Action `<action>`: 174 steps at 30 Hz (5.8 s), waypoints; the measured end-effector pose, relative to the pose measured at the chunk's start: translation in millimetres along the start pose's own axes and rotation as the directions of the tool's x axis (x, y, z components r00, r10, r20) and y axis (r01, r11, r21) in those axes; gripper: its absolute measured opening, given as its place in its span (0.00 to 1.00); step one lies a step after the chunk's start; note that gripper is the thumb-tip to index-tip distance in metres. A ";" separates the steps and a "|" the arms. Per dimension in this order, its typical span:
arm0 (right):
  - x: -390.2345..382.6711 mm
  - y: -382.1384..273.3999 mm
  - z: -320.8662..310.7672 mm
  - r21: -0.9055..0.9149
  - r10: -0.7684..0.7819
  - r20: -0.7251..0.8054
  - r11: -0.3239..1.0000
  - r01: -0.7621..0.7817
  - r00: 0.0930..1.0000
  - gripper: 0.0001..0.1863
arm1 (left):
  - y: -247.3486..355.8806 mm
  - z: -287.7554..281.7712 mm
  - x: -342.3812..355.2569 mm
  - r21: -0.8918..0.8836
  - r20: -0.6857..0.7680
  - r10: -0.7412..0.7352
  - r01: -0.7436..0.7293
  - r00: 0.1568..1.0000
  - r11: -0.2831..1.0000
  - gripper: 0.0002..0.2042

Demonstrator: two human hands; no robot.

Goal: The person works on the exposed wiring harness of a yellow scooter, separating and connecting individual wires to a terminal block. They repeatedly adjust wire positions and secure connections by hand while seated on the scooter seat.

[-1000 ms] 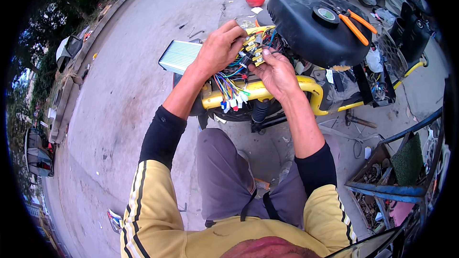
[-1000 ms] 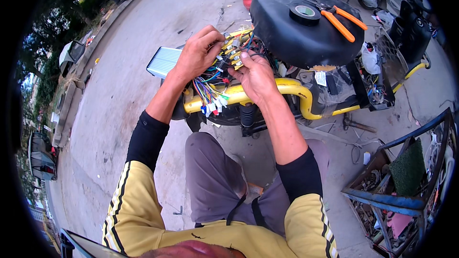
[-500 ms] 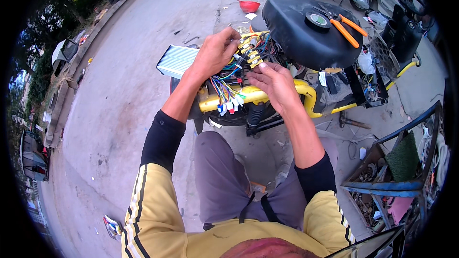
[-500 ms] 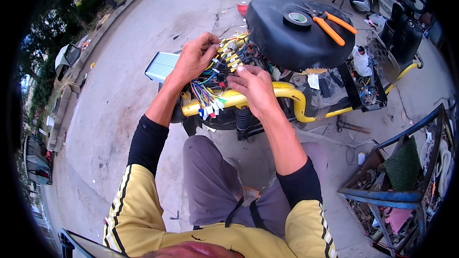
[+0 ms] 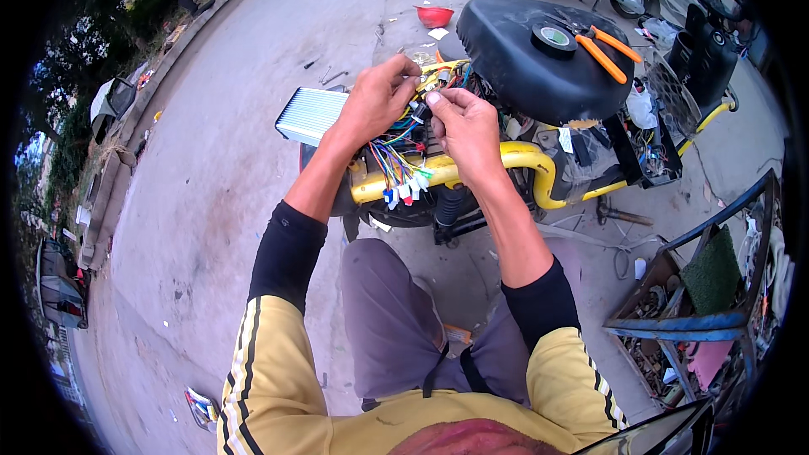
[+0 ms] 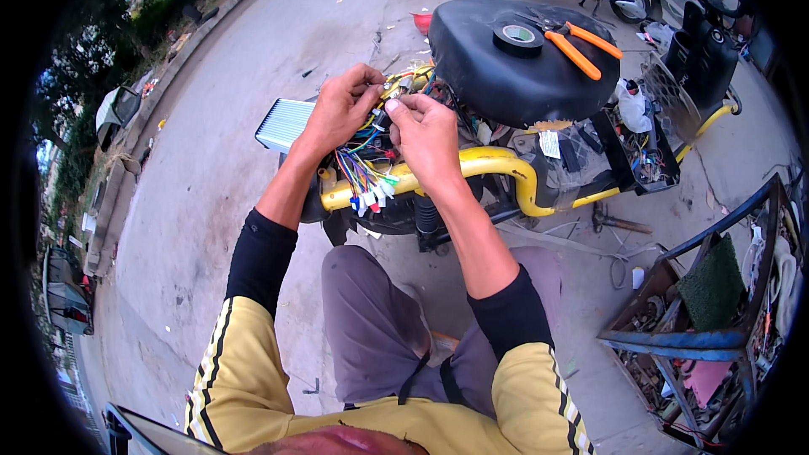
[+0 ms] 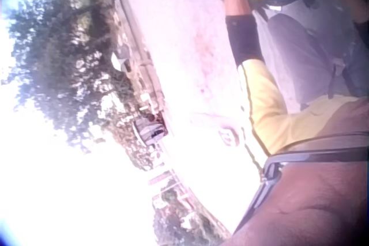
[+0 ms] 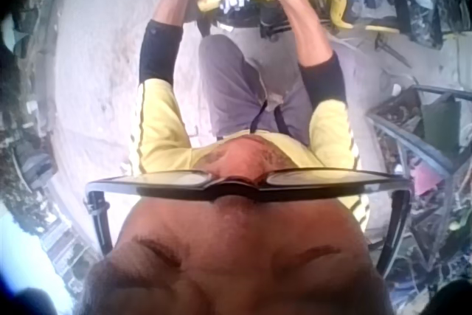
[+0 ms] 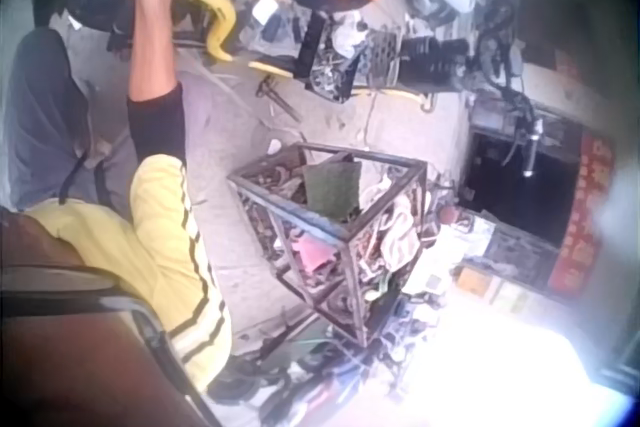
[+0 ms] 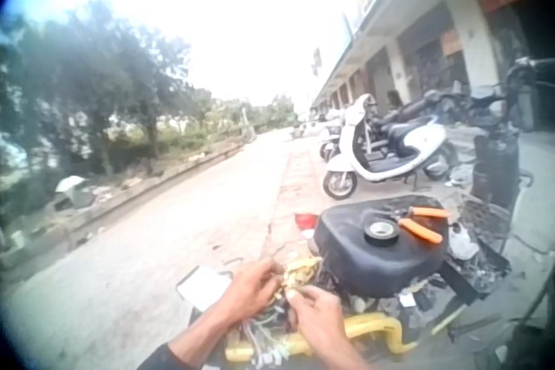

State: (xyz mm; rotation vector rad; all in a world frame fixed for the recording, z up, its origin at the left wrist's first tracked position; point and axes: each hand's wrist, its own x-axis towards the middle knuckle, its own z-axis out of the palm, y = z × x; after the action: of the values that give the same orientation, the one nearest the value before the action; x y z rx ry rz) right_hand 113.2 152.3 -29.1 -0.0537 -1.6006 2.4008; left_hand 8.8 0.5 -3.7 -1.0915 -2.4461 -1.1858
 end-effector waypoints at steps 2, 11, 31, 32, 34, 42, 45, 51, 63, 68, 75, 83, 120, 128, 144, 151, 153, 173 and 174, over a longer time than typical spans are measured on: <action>0.7 -1.8 -2.1 0.124 0.014 -0.030 0.992 -0.010 0.999 0.11 | -1.4 0.2 -0.1 -0.009 -0.001 0.000 0.000 1.000 1.000 0.06; 7.7 1.5 -9.8 0.087 0.045 -0.042 0.995 -0.042 0.998 0.09 | 1.9 2.0 -0.6 -0.019 -0.023 0.009 -0.010 1.000 1.000 0.08; -7.9 14.7 -42.9 -0.297 -0.028 -0.064 0.955 0.008 0.998 0.11 | -4.5 2.0 1.1 -0.109 0.017 -0.003 0.005 1.000 0.994 0.07; -9.1 14.3 -43.3 -0.343 -0.031 -0.078 0.939 0.003 0.996 0.11 | -4.5 2.2 1.3 -0.130 0.025 -0.015 0.018 1.000 0.991 0.07; -10.0 11.6 -41.4 -0.428 -0.041 -0.098 0.904 -0.005 0.994 0.10 | -5.6 2.4 0.8 -0.161 0.017 -0.021 0.024 1.000 0.987 0.06; -10.0 5.3 -41.3 -0.401 0.070 -0.093 0.910 -0.102 0.993 0.17 | -2.8 -0.2 1.8 -0.208 0.038 -0.058 0.064 0.998 0.976 0.06; -8.6 6.3 -41.1 -0.222 0.079 -0.045 0.971 -0.087 0.996 0.23 | -1.7 0.7 2.3 -0.247 0.045 -0.066 0.075 0.997 0.966 0.06; -1.0 10.1 -42.4 0.062 0.147 0.166 0.985 -0.159 0.975 0.27 | -5.9 0.1 1.5 -0.212 0.032 -0.037 0.043 0.999 0.976 0.06; 9.4 28.9 -37.7 0.363 0.142 0.228 0.906 -0.220 0.963 0.20 | -5.8 1.4 0.3 -0.202 0.009 0.009 -0.007 1.000 0.979 0.07; 7.6 29.6 -35.3 0.371 0.140 0.208 0.904 -0.211 0.968 0.18 | -8.0 2.0 -1.6 -0.204 0.005 0.016 -0.015 1.000 0.979 0.07; 9.3 28.9 -32.5 0.390 0.158 0.198 0.893 -0.225 0.967 0.21 | -3.5 -0.4 -3.4 -0.105 -0.066 0.014 -0.021 0.998 0.994 0.08; 9.6 27.0 -30.5 0.374 0.177 0.170 0.898 -0.230 0.969 0.22 | 10.6 -4.4 -8.1 0.111 -0.159 0.166 -0.149 0.973 0.983 0.05; 8.4 28.5 -28.7 0.296 0.129 0.143 0.941 -0.167 0.981 0.20 | -18.8 -0.8 -5.0 0.137 -0.083 0.246 -0.233 0.966 0.963 0.07; 11.3 31.6 -33.5 0.272 0.089 0.152 0.954 -0.128 0.984 0.19 | 2.8 4.0 -4.2 -0.037 -0.072 -0.002 -0.001 0.997 0.999 0.03; 23.4 36.5 -33.3 0.363 0.151 0.203 0.906 -0.217 0.967 0.17 | -4.9 0.8 -1.1 0.082 -0.085 0.090 -0.083 0.992 0.993 0.03; 29.1 40.9 -35.3 0.390 0.143 0.206 0.895 -0.215 0.968 0.15 | -4.8 2.5 2.6 0.131 -0.110 0.125 -0.110 0.986 0.985 0.04; 27.3 38.6 -34.5 0.385 0.163 0.196 0.894 -0.229 0.967 0.16 | -3.6 2.5 3.9 0.171 -0.109 0.137 -0.117 0.985 0.978 0.04; 26.9 38.0 -29.5 0.389 0.155 0.230 0.890 -0.236 0.961 0.16 | -4.3 -3.8 -1.4 0.144 -0.124 0.150 -0.132 0.981 0.981 0.03; 26.9 37.9 -32.9 0.387 0.150 0.215 0.894 -0.225 0.965 0.16 | -5.1 0.1 1.3 0.118 -0.113 0.140 -0.127 0.984 0.985 0.03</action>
State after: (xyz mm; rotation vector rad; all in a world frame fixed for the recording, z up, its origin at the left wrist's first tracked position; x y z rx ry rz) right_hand 85.5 174.5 -73.7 0.0940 -1.1658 2.9203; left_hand 4.4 -0.8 -6.2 -1.0990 -2.2788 -1.0322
